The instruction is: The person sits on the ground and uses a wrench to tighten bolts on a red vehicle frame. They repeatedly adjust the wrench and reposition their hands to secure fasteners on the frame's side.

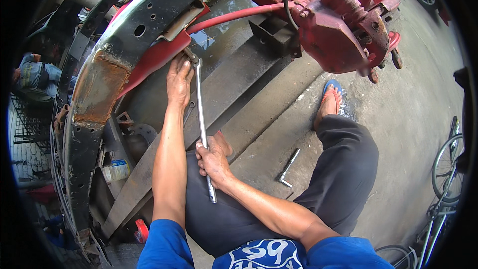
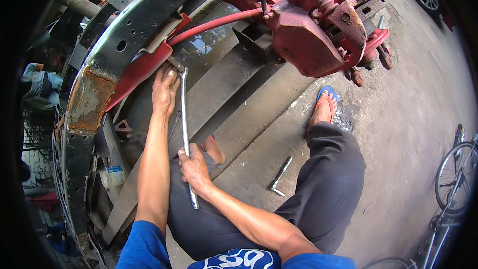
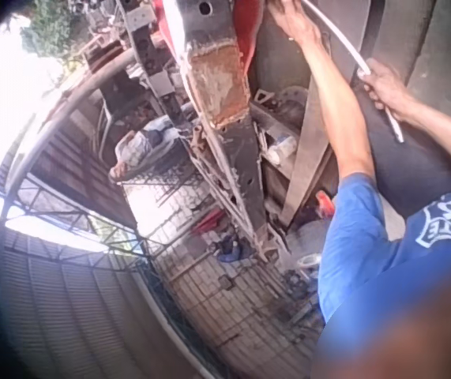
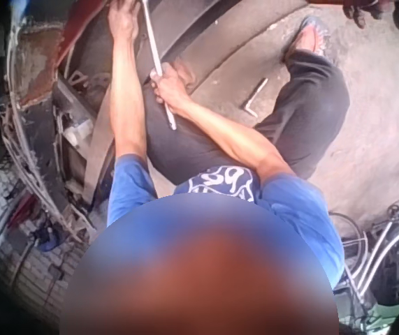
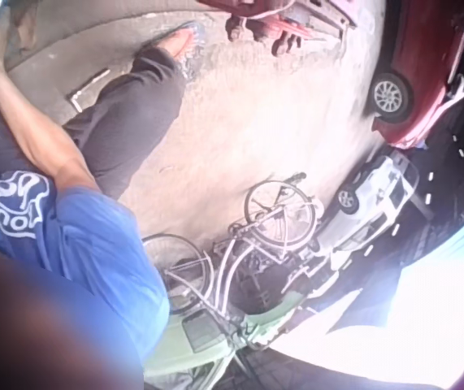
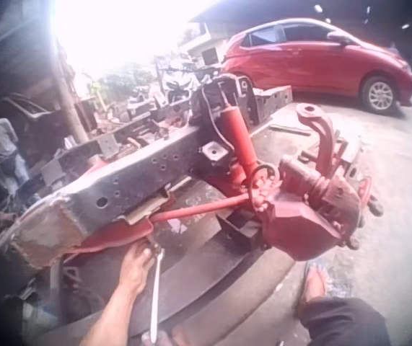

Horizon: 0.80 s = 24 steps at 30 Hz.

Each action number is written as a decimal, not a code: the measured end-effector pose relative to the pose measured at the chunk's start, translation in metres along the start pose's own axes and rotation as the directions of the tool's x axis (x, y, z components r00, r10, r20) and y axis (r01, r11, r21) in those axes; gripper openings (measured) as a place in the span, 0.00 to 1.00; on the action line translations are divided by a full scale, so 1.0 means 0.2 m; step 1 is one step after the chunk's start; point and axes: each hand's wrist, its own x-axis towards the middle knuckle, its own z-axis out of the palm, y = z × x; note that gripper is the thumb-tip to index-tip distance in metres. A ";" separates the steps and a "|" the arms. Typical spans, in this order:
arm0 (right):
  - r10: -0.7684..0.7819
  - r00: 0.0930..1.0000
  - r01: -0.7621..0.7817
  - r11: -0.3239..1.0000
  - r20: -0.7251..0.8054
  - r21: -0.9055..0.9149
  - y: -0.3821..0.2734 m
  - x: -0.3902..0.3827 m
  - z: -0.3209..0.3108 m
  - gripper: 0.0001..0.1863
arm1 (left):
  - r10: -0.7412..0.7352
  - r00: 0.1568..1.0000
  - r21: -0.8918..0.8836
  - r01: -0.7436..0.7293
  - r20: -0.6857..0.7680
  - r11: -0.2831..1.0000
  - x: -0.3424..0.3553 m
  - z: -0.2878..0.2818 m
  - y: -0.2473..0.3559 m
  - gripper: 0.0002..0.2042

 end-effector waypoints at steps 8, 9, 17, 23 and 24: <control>-0.108 0.993 0.101 0.982 0.036 0.160 0.11 0.11 -0.04 0.08 | -0.285 0.955 0.492 0.287 -0.082 0.822 -1.27 -0.18 0.07 0.27; -0.087 0.995 0.075 0.978 0.055 0.193 0.11 0.11 -0.05 0.09 | -0.249 0.963 0.506 0.264 -0.099 0.821 -1.37 -0.15 0.04 0.26; -0.139 0.976 0.158 0.982 0.170 -0.104 0.12 0.05 -0.09 0.15 | -0.478 0.826 0.299 0.556 -0.298 0.776 -1.61 0.01 0.02 0.25; -0.184 0.975 0.220 0.784 0.120 -0.580 0.01 0.07 -0.11 0.17 | -0.041 0.943 0.594 0.242 -0.331 0.768 -1.63 0.02 -0.02 0.19; -0.204 0.975 0.220 0.816 0.088 -0.534 -0.01 0.10 -0.10 0.16 | 0.010 0.942 0.578 0.198 -0.336 0.792 -1.64 0.03 -0.04 0.19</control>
